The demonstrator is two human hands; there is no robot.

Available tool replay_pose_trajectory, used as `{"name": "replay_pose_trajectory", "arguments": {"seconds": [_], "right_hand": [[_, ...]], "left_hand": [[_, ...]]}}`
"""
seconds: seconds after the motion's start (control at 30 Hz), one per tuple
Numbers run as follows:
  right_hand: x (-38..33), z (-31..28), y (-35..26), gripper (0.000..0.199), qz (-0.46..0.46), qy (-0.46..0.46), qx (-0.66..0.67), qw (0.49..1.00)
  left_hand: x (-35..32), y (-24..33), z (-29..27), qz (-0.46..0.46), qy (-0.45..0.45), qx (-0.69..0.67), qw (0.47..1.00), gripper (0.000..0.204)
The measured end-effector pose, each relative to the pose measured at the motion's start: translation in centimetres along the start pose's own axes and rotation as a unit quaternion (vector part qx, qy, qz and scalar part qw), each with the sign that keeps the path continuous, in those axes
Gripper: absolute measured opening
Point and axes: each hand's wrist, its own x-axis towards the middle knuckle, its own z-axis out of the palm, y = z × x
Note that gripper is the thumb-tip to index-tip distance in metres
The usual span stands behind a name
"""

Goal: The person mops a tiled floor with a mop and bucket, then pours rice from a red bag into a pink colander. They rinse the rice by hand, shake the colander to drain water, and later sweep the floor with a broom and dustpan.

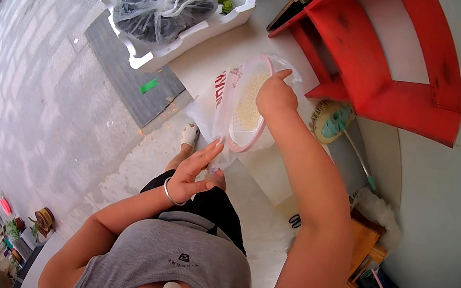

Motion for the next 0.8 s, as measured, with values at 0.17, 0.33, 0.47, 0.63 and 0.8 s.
{"name": "replay_pose_trajectory", "arguments": {"seconds": [0.17,0.33,0.47,0.63,0.8], "right_hand": [[0.6,-1.9,-2.0,0.071,-0.040,0.038,-0.035,0.998],[0.7,-1.9,-3.8,0.075,-0.073,0.018,-0.124,0.989],[1.5,-1.8,-3.2,0.074,-0.067,0.053,-0.113,0.990],[0.1,-3.3,-2.7,0.062,-0.049,0.051,-0.129,0.989],[-2.4,-4.5,-0.2,0.062,-0.052,0.079,-0.111,0.989]], "left_hand": [[0.4,0.1,-1.4,-0.026,0.029,-0.044,0.998,0.078],[0.2,-2.0,-1.6,-0.033,0.036,-0.114,0.992,0.079],[0.6,-2.9,-1.2,-0.017,0.054,-0.184,0.981,0.079],[0.7,-3.8,-1.3,-0.031,0.058,-0.253,0.965,0.079],[0.1,-4.2,-1.3,-0.102,0.070,-0.296,0.947,0.081]]}}
